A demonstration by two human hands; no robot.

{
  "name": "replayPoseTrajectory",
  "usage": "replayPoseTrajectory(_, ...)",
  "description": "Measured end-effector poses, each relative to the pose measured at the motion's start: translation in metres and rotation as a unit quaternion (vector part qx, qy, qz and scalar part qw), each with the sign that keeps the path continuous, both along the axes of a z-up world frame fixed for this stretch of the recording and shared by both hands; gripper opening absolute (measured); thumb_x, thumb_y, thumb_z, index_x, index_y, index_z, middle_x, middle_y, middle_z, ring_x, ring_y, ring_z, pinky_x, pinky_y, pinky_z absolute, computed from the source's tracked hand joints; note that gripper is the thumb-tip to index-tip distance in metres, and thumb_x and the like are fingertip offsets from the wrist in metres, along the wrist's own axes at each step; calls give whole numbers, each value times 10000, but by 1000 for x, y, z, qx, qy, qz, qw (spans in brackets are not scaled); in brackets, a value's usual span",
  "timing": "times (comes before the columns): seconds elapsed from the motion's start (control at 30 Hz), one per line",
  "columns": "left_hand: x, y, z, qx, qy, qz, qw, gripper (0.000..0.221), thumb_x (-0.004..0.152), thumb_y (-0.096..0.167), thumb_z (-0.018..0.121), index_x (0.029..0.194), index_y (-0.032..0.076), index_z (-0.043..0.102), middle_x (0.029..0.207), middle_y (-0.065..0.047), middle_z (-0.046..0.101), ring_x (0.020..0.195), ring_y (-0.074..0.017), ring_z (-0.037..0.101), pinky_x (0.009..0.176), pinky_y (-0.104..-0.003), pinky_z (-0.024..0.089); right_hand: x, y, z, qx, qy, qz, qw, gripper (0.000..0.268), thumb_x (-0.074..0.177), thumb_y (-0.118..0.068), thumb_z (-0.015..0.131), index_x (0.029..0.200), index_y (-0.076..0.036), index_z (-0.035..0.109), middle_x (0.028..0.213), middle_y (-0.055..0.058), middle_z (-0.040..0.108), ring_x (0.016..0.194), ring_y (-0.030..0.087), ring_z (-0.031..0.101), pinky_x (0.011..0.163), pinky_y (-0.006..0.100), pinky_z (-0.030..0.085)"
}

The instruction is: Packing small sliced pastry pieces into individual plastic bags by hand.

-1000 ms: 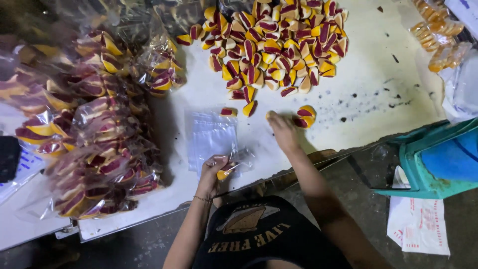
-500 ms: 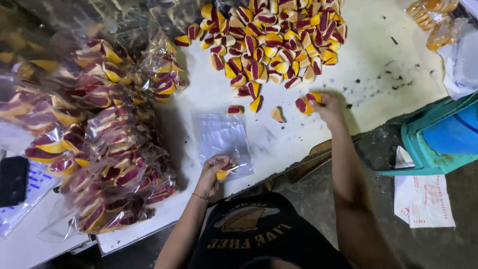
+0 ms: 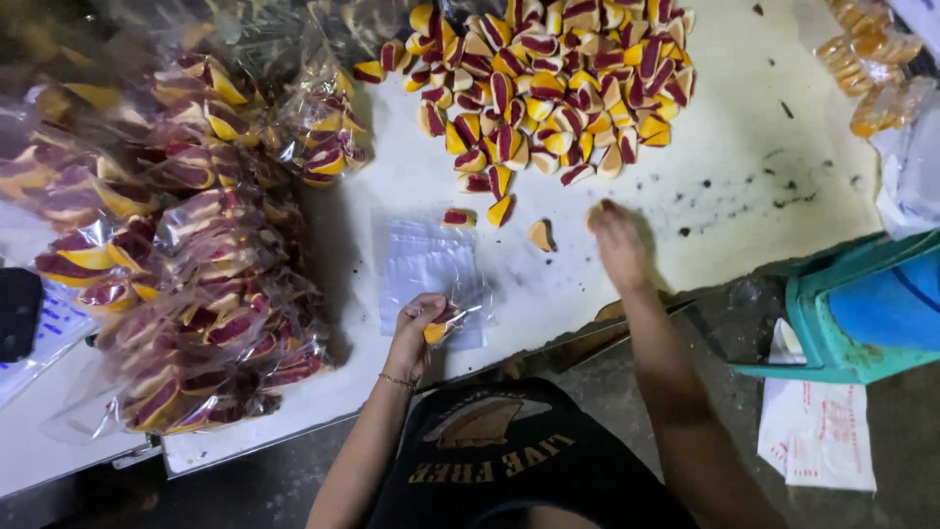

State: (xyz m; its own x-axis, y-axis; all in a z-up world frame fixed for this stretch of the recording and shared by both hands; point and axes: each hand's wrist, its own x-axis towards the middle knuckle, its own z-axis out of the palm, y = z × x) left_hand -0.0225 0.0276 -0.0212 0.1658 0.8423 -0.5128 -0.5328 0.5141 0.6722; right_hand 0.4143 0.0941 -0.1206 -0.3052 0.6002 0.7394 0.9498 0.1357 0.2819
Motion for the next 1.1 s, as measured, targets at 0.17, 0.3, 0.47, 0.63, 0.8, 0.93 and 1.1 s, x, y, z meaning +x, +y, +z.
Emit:
replayPoseTrajectory(0.17,18,-16,-17,-11,-10,42,999,165,865,100,772,935,-21,685,816,-200,699,793,-304,759,679,-362,633,-42,-33,107,-114,367,-16,923,367,820,-146,882,1153,-192,736,1051,5,762,1007,201,721,917,326,529)
replayPoseTrajectory(0.3,39,-23,-35,-8,-37,81,996,135,865,61,755,912,-29,666,771,-193,680,751,-316,757,670,-384,639,-3,-28,85,-222,663,19,715,537,805,-39,898,1274,-67,638,1142,149,720,1055,265,715,909,347,583)
replayPoseTrajectory(0.47,60,-34,-26,-3,-47,112,993,128,864,75,767,893,-7,672,768,-167,680,752,-303,760,679,-381,642,27,-18,85,-230,767,45,598,456,927,-134,836,1320,-91,609,1077,122,722,939,192,710,801,311,606)
replayPoseTrajectory(0.63,72,-39,-17,-6,-53,132,990,122,859,57,759,883,-12,660,760,-169,676,741,-308,754,677,-389,639,34,7,58,-223,521,-12,824,387,971,-207,790,1320,-163,628,1184,85,746,1099,206,703,956,354,551)
replayPoseTrajectory(0.8,66,-43,-34,0,-49,140,989,132,857,68,771,875,-5,663,789,-176,673,756,-328,754,675,-399,640,-16,0,102,-79,405,43,910,333,901,-121,825,1214,-191,735,1179,23,645,1102,255,672,934,347,566)
replayPoseTrajectory(0.93,67,-40,-28,0,-58,153,986,146,859,92,777,895,3,666,838,-206,705,779,-339,756,684,-406,642,-104,-19,115,-139,584,144,787,416,776,12,884,1163,-68,751,1227,151,593,1186,352,629,981,427,549)
replayPoseTrajectory(1.1,57,-24,2,-24,-40,143,989,269,820,193,846,953,37,671,828,-157,708,736,-305,747,633,-382,636,-143,-26,92,-118,466,124,868,425,781,-57,895,1180,-121,766,1130,79,728,998,273,744,788,309,627)
